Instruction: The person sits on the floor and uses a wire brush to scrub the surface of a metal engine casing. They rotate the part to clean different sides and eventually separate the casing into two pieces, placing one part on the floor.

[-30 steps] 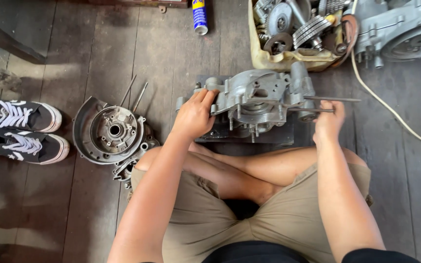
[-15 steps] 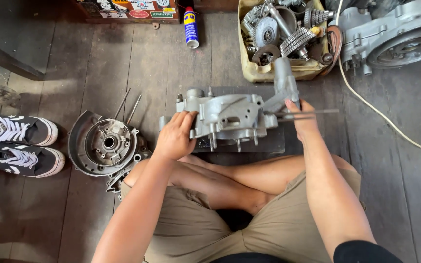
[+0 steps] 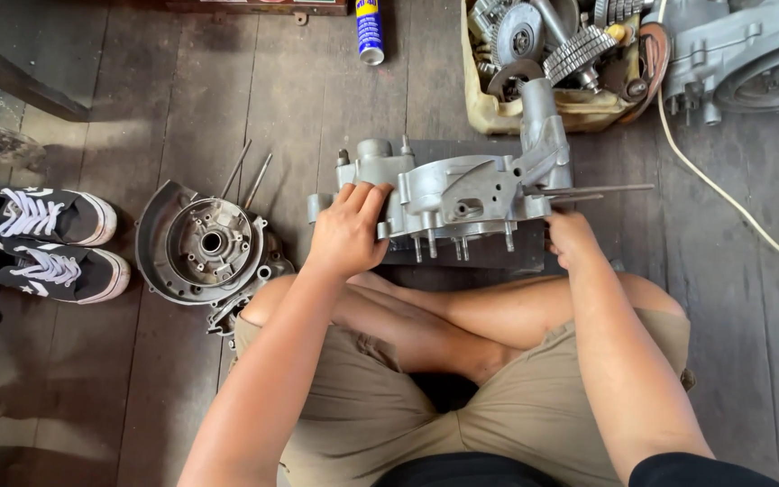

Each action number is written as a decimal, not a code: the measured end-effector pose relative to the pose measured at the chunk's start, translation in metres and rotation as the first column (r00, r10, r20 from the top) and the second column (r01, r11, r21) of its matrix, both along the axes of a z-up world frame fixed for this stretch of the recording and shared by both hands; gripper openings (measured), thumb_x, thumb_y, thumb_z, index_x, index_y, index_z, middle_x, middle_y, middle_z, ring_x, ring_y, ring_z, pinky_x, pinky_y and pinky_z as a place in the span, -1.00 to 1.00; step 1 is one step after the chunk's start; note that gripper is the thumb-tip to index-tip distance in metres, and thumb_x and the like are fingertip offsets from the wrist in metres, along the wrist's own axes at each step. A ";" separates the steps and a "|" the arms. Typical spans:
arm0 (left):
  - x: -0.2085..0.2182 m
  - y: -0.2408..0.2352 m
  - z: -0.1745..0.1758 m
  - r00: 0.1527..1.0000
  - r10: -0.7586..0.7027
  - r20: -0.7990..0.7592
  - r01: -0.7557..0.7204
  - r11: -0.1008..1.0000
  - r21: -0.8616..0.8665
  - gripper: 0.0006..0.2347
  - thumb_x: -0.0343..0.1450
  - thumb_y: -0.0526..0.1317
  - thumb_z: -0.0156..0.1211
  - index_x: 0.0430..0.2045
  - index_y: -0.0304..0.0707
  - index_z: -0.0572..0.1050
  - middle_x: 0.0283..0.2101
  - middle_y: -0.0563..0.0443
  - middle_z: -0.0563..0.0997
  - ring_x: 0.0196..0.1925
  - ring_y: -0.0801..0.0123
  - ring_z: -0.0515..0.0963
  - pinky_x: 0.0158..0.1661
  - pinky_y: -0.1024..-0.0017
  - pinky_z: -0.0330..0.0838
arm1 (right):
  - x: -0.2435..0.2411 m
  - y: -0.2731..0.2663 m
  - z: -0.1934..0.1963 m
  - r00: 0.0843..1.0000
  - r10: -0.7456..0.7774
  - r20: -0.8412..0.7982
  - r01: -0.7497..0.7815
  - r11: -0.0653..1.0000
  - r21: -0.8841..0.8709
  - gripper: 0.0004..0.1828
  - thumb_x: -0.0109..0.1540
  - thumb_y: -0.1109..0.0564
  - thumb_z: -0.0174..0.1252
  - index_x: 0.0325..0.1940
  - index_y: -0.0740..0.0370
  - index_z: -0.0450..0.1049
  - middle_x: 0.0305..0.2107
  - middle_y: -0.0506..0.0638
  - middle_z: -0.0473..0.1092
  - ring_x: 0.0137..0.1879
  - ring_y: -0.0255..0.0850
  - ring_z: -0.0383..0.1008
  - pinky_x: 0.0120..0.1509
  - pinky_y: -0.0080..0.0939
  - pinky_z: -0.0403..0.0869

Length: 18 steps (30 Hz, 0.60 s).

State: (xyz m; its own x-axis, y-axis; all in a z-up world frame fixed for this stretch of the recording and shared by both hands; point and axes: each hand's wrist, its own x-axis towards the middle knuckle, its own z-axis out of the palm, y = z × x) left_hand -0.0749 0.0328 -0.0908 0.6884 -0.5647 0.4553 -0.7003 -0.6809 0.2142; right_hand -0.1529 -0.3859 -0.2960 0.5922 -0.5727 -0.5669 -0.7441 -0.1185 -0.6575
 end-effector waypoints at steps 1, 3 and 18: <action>-0.001 -0.002 0.001 1.000 -0.003 -0.002 0.003 1.000 -0.002 -0.43 0.06 -0.15 0.22 0.04 -0.09 0.44 -0.29 0.18 0.43 -0.19 0.31 0.51 -0.35 0.44 0.54 | -0.003 -0.003 -0.005 1.000 -0.003 -0.002 0.003 1.000 -0.002 -0.44 0.42 -0.25 0.11 0.17 0.31 0.46 -0.12 0.10 0.44 -0.05 0.06 0.54 0.00 0.25 0.49; -0.005 -0.006 0.003 0.992 -0.028 0.123 0.027 1.000 0.004 -0.51 0.11 -0.12 0.19 -0.02 -0.08 0.46 -0.33 0.18 0.40 -0.21 0.33 0.51 -0.40 0.51 0.53 | -0.007 -0.008 -0.014 0.994 0.045 0.101 -0.036 0.995 -0.095 -0.54 0.38 -0.22 0.15 0.00 0.24 0.58 -0.42 0.10 0.45 -0.34 -0.01 0.54 -0.28 0.13 0.58; -0.003 0.016 0.057 0.983 -0.079 -0.165 0.070 0.996 -0.057 -0.14 0.19 0.47 0.23 0.33 -0.01 0.35 0.08 -0.11 0.45 0.31 -0.11 0.35 0.27 -0.16 0.21 | -0.018 0.001 0.045 0.945 -0.113 0.306 0.090 0.992 0.089 -0.64 0.40 0.16 -0.07 0.27 0.18 0.40 -0.14 -0.04 0.43 -0.05 -0.20 0.46 0.15 0.13 0.51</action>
